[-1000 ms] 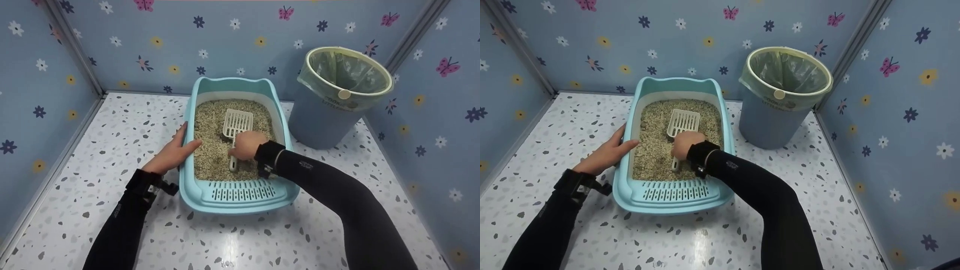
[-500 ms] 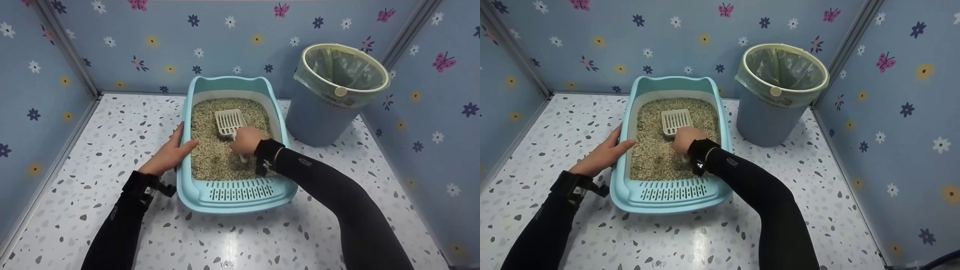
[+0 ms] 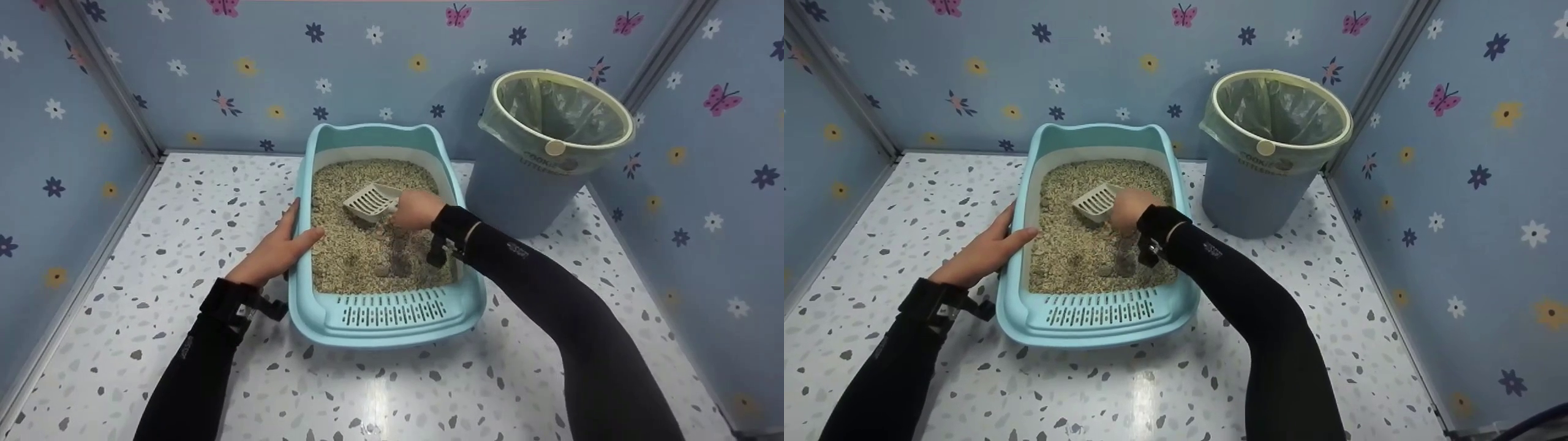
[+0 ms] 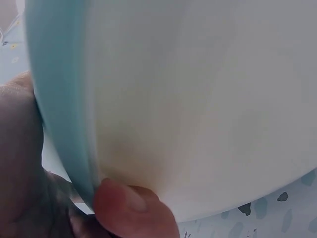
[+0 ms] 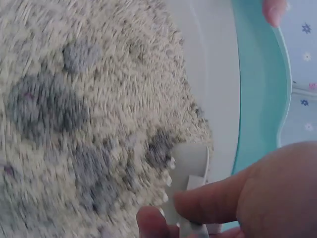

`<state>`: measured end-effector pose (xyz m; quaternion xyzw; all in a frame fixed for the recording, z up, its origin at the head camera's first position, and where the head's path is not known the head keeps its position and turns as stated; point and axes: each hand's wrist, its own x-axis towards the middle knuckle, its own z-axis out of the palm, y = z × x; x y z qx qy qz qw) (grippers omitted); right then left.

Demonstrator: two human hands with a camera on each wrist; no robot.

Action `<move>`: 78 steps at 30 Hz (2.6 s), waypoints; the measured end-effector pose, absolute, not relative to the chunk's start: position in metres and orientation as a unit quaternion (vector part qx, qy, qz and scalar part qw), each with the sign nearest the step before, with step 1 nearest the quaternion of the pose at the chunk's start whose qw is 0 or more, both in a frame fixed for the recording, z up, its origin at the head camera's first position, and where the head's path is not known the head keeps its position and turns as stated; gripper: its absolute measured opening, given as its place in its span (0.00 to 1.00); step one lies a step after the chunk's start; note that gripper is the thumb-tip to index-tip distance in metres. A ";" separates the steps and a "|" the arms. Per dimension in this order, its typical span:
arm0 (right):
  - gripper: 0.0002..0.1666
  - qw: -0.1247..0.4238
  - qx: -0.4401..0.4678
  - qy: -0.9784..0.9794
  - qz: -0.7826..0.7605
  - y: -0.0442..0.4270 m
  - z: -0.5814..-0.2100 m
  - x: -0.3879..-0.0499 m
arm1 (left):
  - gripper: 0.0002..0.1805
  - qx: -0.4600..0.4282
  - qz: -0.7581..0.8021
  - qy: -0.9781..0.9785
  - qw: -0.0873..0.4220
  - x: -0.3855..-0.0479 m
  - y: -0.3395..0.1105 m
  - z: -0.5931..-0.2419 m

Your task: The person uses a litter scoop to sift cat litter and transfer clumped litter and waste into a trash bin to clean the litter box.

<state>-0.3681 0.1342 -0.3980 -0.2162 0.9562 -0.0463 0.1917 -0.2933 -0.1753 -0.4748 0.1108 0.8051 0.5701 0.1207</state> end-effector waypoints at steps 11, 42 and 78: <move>0.18 0.156 -0.176 0.972 0.009 0.162 -0.332 -0.351 | 0.55 0.120 0.577 0.800 0.115 -0.294 -0.172 -0.475; 0.17 0.213 -0.245 0.924 0.204 0.167 -0.301 -0.294 | 0.54 0.116 0.580 0.796 0.125 -0.293 -0.173 -0.476; 0.12 0.236 -0.168 0.952 0.103 0.160 -0.363 -0.287 | 0.53 0.136 0.578 0.794 0.128 -0.295 -0.173 -0.478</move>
